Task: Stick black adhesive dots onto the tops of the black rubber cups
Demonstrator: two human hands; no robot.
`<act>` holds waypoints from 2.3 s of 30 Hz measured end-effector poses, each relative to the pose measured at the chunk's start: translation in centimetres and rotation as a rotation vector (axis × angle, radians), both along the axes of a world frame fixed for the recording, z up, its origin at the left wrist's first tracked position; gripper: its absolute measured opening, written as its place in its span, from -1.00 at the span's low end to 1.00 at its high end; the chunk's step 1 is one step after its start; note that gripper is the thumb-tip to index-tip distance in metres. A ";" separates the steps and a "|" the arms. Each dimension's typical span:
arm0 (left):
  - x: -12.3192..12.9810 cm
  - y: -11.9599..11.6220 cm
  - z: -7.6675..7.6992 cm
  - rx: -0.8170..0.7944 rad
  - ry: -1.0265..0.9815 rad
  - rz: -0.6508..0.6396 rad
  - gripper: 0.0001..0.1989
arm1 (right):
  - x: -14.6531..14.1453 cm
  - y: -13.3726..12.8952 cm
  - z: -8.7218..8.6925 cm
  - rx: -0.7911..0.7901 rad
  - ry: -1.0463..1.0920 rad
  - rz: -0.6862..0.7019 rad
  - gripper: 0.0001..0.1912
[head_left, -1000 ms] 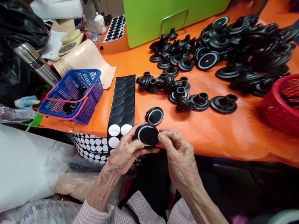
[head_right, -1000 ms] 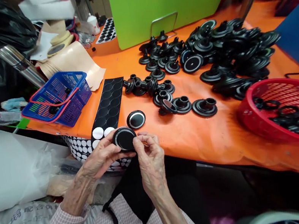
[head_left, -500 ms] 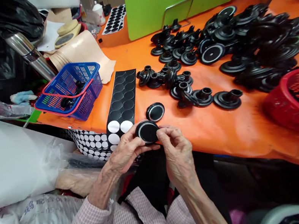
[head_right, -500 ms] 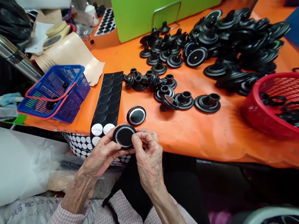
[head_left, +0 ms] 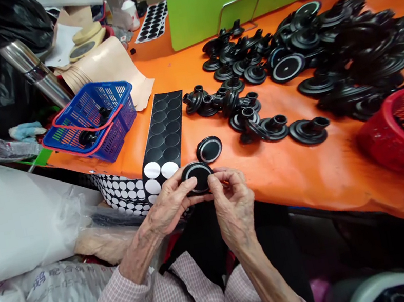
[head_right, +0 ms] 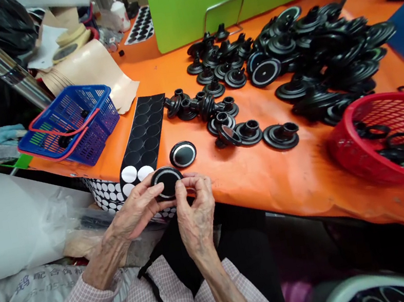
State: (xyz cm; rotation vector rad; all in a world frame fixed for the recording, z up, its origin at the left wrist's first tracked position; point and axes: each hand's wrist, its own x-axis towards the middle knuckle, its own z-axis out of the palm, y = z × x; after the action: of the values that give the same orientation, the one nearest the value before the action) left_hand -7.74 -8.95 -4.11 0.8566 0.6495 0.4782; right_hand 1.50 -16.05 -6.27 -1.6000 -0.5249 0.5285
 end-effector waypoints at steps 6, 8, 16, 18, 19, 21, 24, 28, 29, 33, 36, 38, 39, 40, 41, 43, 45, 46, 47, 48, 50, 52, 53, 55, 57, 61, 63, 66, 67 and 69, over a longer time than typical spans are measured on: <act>0.2 -0.2 -0.3 0.015 0.019 0.046 -0.74 | -0.3 0.1 -0.4 -0.008 -0.157 -0.019 -0.87; 0.2 -0.3 -0.2 0.016 0.028 0.061 -0.73 | -0.4 0.1 -0.3 -0.007 -0.218 -0.021 -0.88; 0.2 -0.5 -0.4 0.040 0.053 0.102 -0.71 | -0.7 0.1 -0.4 -0.011 -0.341 -0.020 -0.90; 0.1 -0.5 -0.5 0.041 0.056 0.103 -0.71 | -0.7 0.1 -0.6 -0.013 -0.351 -0.019 -0.89; 0.1 -0.5 -0.5 0.039 0.058 0.103 -0.72 | -0.7 0.1 -0.7 -0.015 -0.341 -0.021 -0.89; 0.1 -0.6 -0.6 0.037 0.053 0.108 -0.72 | -0.7 0.1 -0.9 -0.011 -0.270 -0.043 -0.90; 0.0 -0.6 -0.3 0.044 0.042 0.073 -0.70 | -0.4 -0.3 -0.9 -0.032 -0.100 0.005 -0.74; -1.2 0.7 0.7 0.242 0.294 0.030 -0.59 | 1.1 -0.4 -0.3 -0.031 0.142 0.175 -0.72; -1.7 1.3 0.9 0.362 0.416 0.112 -0.58 | 1.8 -0.1 0.0 0.002 0.217 0.158 -0.71; -3.6 4.7 0.7 0.771 0.797 0.519 -0.55 | 5.2 1.8 1.4 0.209 0.474 0.013 -0.65; -4.3 7.2 -0.3 0.739 0.902 0.451 -0.45 | 6.2 3.0 2.2 0.341 0.544 -0.090 -0.66; -4.4 8.3 -0.9 0.687 0.929 0.374 -0.43 | 5.2 3.4 2.2 0.324 0.468 -0.073 -0.70; -4.4 8.6 -1.0 0.670 0.929 0.355 -0.45 | 4.2 3.5 1.9 0.282 0.390 -0.008 -0.74; -4.4 8.8 -1.1 0.656 0.916 0.342 -0.51 | 3.1 3.7 1.5 0.235 0.286 0.084 -0.78; -4.4 8.9 -1.1 0.635 0.891 0.325 -0.59 | 1.8 4.0 1.0 0.190 0.165 0.190 -0.82; -4.4 8.9 -0.8 0.567 0.799 0.245 -0.74 | -0.5 4.8 -0.2 0.144 -0.083 0.353 -0.78; -4.6 8.6 -0.5 0.489 0.667 0.145 -0.81 | -2.0 5.8 -1.5 0.140 -0.274 0.403 -0.70; -4.6 8.4 -0.3 0.455 0.596 0.111 -0.81 | -2.5 6.2 -2.0 0.134 -0.332 0.402 -0.68; -4.7 8.2 -0.2 0.427 0.529 0.097 -0.81 | -2.7 6.6 -2.3 0.121 -0.370 0.395 -0.66; -4.7 8.1 -0.2 0.407 0.468 0.096 -0.79 | -2.8 6.9 -2.6 0.108 -0.400 0.382 -0.66; -4.8 7.8 -0.5 0.389 0.380 0.110 -0.76 | -2.6 7.3 -2.6 0.089 -0.457 0.348 -0.68; -4.8 7.7 -0.9 0.399 0.336 0.118 -0.74 | -2.4 7.5 -2.5 0.084 -0.516 0.316 -0.70; -4.8 7.7 -1.1 0.410 0.323 0.119 -0.75 | -2.3 7.6 -2.4 0.083 -0.544 0.306 -0.71; -4.8 7.7 -1.5 0.431 0.325 0.118 -0.76 | -2.4 7.8 -2.4 0.088 -0.588 0.302 -0.74; -4.9 7.7 -1.7 0.453 0.356 0.117 -0.79 | -2.4 8.1 -2.4 0.107 -0.611 0.295 -0.77; -5.0 7.5 -1.1 0.524 0.504 0.125 -0.80 | -1.8 8.0 -2.1 0.149 -0.584 0.178 -0.74; -4.8 7.0 -0.3 0.662 0.680 0.252 -0.78 | -1.3 7.3 -1.6 0.162 -0.598 0.153 -0.75; -3.9 5.8 1.3 0.770 0.769 0.333 -0.72 | -1.0 5.6 -1.0 0.197 -0.677 0.195 -0.76; -3.5 5.4 1.8 0.713 0.702 0.268 -0.71 | -1.1 5.0 -0.9 0.213 -0.692 0.209 -0.76; -2.6 4.6 2.4 0.511 0.519 0.098 -0.69 | -1.4 3.8 -0.8 0.248 -0.669 0.250 -0.75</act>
State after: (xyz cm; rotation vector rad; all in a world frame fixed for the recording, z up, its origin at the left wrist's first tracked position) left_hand -10.31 -4.36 -1.69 1.4628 1.0722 0.5224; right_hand 0.11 -12.22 -7.04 -1.4570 -1.2537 0.0844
